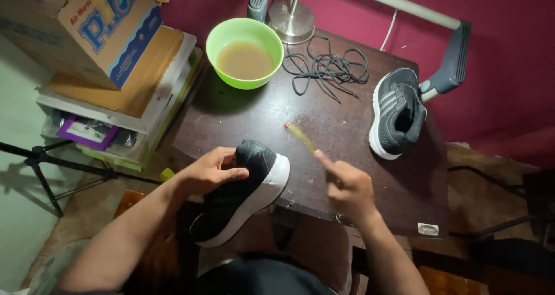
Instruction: The person cleans a black and white sneaker using a toothbrush and a bowl of water. They scrub the upper, sides, and sole of the shoe, repeatedly dipping the brush into the water to wet it.
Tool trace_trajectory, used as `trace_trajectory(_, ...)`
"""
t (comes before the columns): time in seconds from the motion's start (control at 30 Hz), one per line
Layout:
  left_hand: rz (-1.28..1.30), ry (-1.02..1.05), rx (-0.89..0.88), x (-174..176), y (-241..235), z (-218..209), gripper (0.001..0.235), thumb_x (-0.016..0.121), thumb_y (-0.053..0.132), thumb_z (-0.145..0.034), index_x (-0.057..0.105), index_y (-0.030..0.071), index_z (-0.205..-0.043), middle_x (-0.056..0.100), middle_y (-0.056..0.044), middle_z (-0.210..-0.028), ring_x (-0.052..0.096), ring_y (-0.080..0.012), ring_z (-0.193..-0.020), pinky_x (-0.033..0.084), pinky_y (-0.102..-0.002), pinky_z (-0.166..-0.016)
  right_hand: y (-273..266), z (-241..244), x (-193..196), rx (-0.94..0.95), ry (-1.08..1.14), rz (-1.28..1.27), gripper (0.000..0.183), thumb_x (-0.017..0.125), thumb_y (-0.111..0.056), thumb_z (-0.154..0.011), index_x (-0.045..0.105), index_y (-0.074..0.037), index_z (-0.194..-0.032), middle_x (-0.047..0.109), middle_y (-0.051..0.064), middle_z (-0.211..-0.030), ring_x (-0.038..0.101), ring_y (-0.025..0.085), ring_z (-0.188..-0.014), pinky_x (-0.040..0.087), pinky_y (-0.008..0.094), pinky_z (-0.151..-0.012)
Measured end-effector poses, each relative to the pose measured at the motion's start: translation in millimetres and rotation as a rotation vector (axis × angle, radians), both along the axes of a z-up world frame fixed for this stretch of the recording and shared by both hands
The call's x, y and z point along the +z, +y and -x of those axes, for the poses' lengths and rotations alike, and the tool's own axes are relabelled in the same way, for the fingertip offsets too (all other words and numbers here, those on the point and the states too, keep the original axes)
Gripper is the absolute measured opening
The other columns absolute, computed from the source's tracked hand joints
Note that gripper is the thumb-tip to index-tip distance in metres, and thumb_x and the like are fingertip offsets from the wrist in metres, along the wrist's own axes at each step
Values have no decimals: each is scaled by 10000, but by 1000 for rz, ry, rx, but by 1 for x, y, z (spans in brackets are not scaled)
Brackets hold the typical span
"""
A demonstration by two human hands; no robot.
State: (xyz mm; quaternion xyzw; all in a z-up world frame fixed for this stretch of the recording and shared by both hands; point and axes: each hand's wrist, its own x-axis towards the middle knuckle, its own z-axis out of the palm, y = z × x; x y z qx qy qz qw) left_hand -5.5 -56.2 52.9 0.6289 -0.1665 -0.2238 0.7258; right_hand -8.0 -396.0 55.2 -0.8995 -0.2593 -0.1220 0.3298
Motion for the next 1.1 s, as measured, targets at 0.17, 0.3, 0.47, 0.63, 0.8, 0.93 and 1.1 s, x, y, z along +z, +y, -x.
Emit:
trace_trajectory(0.17, -9, -26, -54, 12, -3, 5, 142, 711, 79, -939, 746, -5, -1048, 713, -32, -836, 619, -130, -758, 582, -312, -691, 18, 22, 13, 154, -99, -107, 446, 404, -224, -981, 743, -180, -1268, 486, -1, -522, 519, 188, -417, 459, 278, -437)
trace_trajectory(0.3, -37, -22, -65, 1, 0, 3, 127, 728, 73, -930, 751, -2, -1031, 707, -24, -818, 622, -120, -758, 583, -305, -672, -4, 3, -1, 82, -104, -127, 490, 490, -29, -926, 679, -146, -1364, 486, 61, -542, 519, 242, -438, 465, 301, -473)
trace_trajectory(0.47, -58, 46, -139, -11, 4, 7, 342, 719, 209, -917, 698, -5, -1182, 733, -10, -1066, 652, -103, -973, 535, -261, -850, 9, 25, 4, 44, 168, 35, 548, 478, -56, -899, 651, -334, -1338, 519, -54, -683, 455, 123, -569, 398, 272, -544)
trace_trajectory(0.63, -24, 80, -121, -12, 6, 5, 298, 740, 197, -907, 704, -11, -1118, 706, -1, -978, 628, -94, -888, 523, -250, -751, -6, 30, 21, 140, 120, -218, 688, 497, 138, -779, 625, -117, -1405, 460, -30, -682, 393, 124, -585, 339, 288, -563)
trace_trajectory(0.8, -29, 42, -172, -11, 9, 8, 255, 732, 213, -921, 715, 4, -1066, 682, 21, -921, 605, -89, -856, 496, -249, -750, -15, 52, -10, 27, 127, -99, 528, 523, 62, -880, 718, -195, -1297, 463, -39, -603, 403, 120, -520, 339, 291, -519)
trace_trajectory(0.93, -54, -15, -247, -12, 14, 2, 115, 730, 128, -890, 698, 25, -928, 676, 32, -890, 619, -92, -840, 503, -252, -719, -27, 52, -15, -292, 557, -35, 600, 494, -68, -793, 720, -267, -1312, 840, -36, -1073, 722, 92, -796, 494, 225, -714)
trace_trajectory(1.1, -46, -21, -302, -17, 18, 5, 75, 738, 79, -896, 704, 19, -927, 658, 41, -867, 609, -82, -834, 499, -241, -721, -17, 76, -50, -133, 614, -18, 652, 552, -90, -736, 714, -333, -1319, 809, -30, -845, 690, 129, -700, 496, 238, -692)
